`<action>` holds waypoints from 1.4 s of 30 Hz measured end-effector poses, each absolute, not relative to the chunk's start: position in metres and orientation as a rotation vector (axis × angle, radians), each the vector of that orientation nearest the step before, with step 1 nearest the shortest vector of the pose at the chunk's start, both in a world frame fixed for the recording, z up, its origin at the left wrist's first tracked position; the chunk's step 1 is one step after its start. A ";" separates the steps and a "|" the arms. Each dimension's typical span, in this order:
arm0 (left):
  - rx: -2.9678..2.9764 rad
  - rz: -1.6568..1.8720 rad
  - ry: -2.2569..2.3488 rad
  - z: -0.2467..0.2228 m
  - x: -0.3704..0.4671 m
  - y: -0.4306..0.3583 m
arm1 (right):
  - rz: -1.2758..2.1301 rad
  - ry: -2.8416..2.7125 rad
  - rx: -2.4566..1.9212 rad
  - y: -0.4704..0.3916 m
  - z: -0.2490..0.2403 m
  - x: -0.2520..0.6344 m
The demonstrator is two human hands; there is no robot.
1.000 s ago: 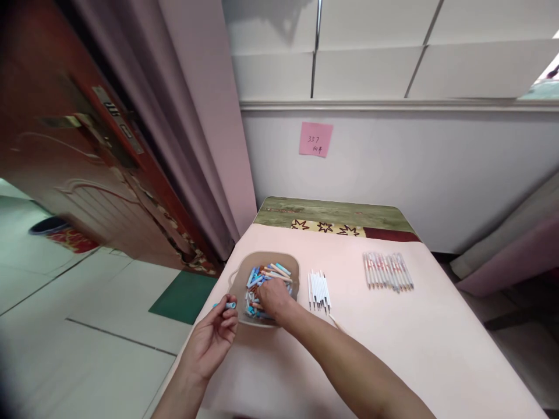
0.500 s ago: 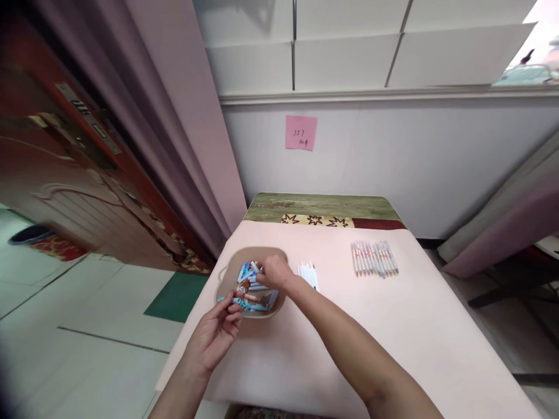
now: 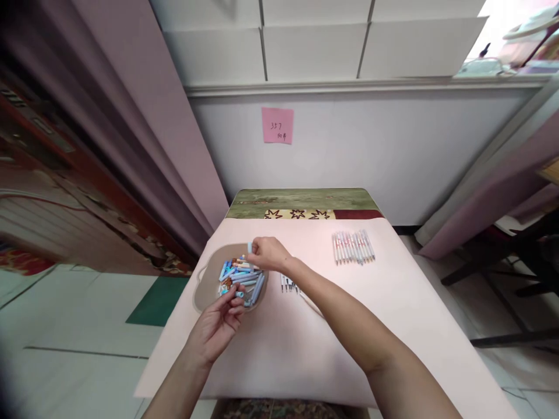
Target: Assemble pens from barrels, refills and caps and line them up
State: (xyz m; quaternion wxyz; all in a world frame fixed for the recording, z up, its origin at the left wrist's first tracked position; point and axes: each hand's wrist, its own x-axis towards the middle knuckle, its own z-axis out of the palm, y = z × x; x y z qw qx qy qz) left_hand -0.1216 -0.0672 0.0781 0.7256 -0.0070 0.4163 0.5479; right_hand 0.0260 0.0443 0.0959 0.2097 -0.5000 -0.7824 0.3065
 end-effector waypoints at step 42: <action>-0.152 1.296 0.922 0.073 -0.138 -0.051 | 0.799 -1.652 -2.186 0.006 -0.017 0.095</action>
